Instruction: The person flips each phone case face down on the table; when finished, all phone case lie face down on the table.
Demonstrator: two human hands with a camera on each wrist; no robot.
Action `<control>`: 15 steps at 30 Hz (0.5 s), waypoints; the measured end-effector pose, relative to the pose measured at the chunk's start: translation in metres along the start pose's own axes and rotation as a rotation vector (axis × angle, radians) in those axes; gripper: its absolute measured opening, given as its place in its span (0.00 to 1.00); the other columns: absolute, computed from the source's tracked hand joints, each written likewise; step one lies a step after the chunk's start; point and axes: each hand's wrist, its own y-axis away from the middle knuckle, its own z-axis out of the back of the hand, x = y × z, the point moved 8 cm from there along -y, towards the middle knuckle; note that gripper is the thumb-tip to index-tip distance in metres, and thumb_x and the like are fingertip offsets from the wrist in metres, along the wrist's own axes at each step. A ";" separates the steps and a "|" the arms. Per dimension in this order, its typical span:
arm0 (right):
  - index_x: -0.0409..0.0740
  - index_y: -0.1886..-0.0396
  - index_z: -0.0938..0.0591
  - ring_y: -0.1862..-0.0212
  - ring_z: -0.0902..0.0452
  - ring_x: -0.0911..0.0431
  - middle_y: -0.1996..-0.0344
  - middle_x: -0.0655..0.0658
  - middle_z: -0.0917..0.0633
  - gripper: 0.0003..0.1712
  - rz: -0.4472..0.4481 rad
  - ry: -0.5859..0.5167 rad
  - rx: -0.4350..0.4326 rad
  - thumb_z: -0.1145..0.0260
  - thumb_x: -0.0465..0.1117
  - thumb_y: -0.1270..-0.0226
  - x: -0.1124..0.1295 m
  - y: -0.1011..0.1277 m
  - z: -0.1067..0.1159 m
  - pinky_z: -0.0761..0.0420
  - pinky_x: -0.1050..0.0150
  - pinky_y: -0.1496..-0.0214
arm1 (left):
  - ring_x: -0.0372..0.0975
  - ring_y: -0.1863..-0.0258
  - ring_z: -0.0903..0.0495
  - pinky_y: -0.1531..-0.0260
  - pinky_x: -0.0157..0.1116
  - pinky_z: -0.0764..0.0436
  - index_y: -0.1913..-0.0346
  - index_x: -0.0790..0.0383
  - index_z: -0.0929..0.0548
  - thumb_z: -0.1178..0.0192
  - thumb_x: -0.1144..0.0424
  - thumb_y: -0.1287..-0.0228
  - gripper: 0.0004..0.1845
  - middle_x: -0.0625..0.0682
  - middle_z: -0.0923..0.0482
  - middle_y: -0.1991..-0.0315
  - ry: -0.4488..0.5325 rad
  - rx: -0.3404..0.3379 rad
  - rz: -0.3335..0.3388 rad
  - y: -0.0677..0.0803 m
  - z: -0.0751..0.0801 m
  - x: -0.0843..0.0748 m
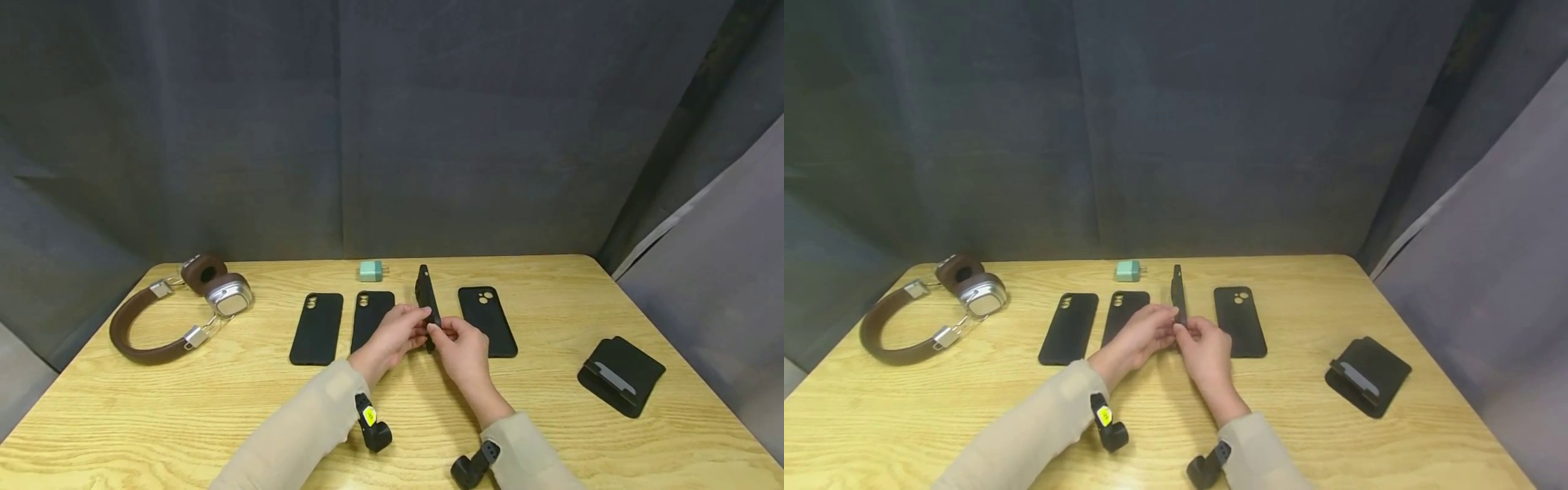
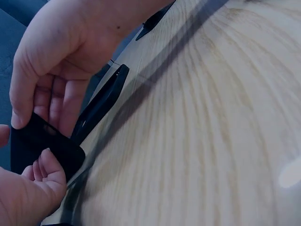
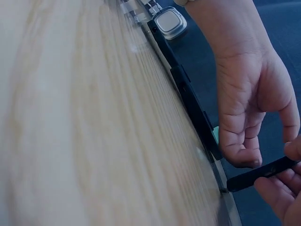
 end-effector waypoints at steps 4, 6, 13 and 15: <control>0.36 0.69 0.16 0.73 0.23 0.56 0.77 0.43 0.16 0.08 0.004 -0.010 -0.040 0.33 0.38 0.42 0.001 0.001 0.005 0.27 0.69 0.72 | 0.39 0.70 0.29 0.67 0.32 0.24 0.53 0.65 0.32 0.44 0.59 0.35 0.15 0.52 0.30 0.66 -0.005 -0.017 0.003 0.001 0.003 0.004; 0.36 0.68 0.16 0.73 0.23 0.57 0.77 0.42 0.16 0.08 -0.001 -0.028 -0.052 0.33 0.38 0.42 0.002 0.001 0.007 0.27 0.70 0.72 | 0.39 0.70 0.30 0.67 0.32 0.25 0.53 0.65 0.33 0.44 0.59 0.36 0.16 0.53 0.30 0.65 -0.008 -0.026 0.004 0.001 0.004 0.006; 0.37 0.69 0.16 0.75 0.25 0.60 0.77 0.43 0.16 0.07 -0.023 -0.098 -0.078 0.33 0.38 0.42 0.004 0.001 0.014 0.29 0.72 0.74 | 0.39 0.67 0.27 0.63 0.35 0.23 0.53 0.65 0.31 0.45 0.60 0.35 0.14 0.57 0.27 0.59 -0.006 -0.040 0.016 0.001 0.003 0.011; 0.37 0.68 0.16 0.74 0.24 0.60 0.77 0.42 0.16 0.08 -0.027 -0.113 -0.078 0.33 0.38 0.41 0.005 0.001 0.015 0.28 0.72 0.73 | 0.40 0.65 0.26 0.63 0.35 0.22 0.52 0.66 0.31 0.46 0.61 0.35 0.14 0.59 0.25 0.57 0.000 -0.034 0.018 0.001 0.002 0.011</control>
